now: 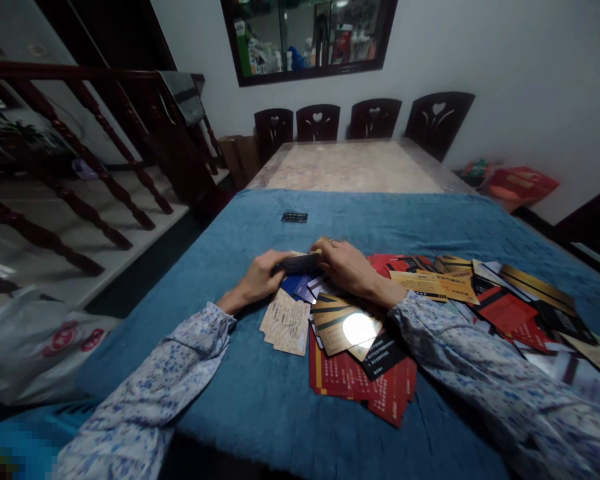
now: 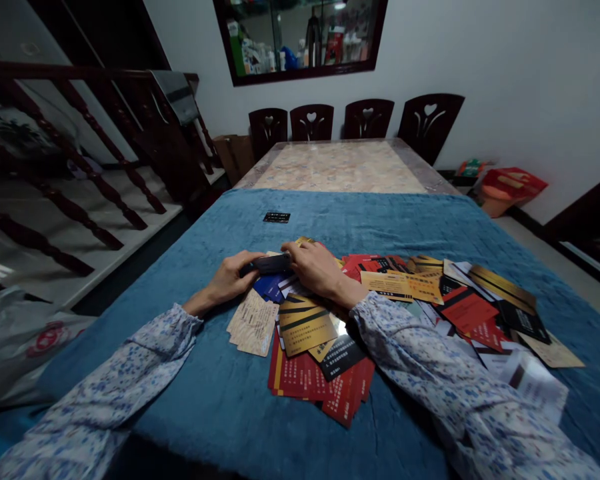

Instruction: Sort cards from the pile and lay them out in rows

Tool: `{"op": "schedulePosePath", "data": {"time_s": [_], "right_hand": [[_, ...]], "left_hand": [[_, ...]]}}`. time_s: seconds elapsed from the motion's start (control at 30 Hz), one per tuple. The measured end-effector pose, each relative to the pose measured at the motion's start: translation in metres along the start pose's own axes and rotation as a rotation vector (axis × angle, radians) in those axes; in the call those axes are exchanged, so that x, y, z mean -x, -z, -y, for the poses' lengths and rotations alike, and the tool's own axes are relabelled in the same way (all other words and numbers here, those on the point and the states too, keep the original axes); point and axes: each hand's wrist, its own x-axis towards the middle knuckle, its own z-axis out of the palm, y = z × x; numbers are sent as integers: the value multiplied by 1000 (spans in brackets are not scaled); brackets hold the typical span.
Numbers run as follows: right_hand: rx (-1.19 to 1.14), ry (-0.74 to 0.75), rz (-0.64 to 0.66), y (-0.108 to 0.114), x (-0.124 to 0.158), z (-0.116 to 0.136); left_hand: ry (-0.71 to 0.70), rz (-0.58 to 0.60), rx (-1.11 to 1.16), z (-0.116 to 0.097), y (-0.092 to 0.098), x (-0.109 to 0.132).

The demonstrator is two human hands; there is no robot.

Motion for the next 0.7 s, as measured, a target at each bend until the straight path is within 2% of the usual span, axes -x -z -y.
{"op": "schedulePosePath", "data": {"time_s": [0.17,0.37,0.7], "right_hand": [[-35,-44,3,-2,0,-2],[-88,-25,12,-2,0,-6],[-326,-79,-156,9,-16,5]], "left_hand": [[49,-27,-15,0,-1,0],[125,-51,-23,1,-2,-1],[104,-96,21,1,-3,-3]]}}
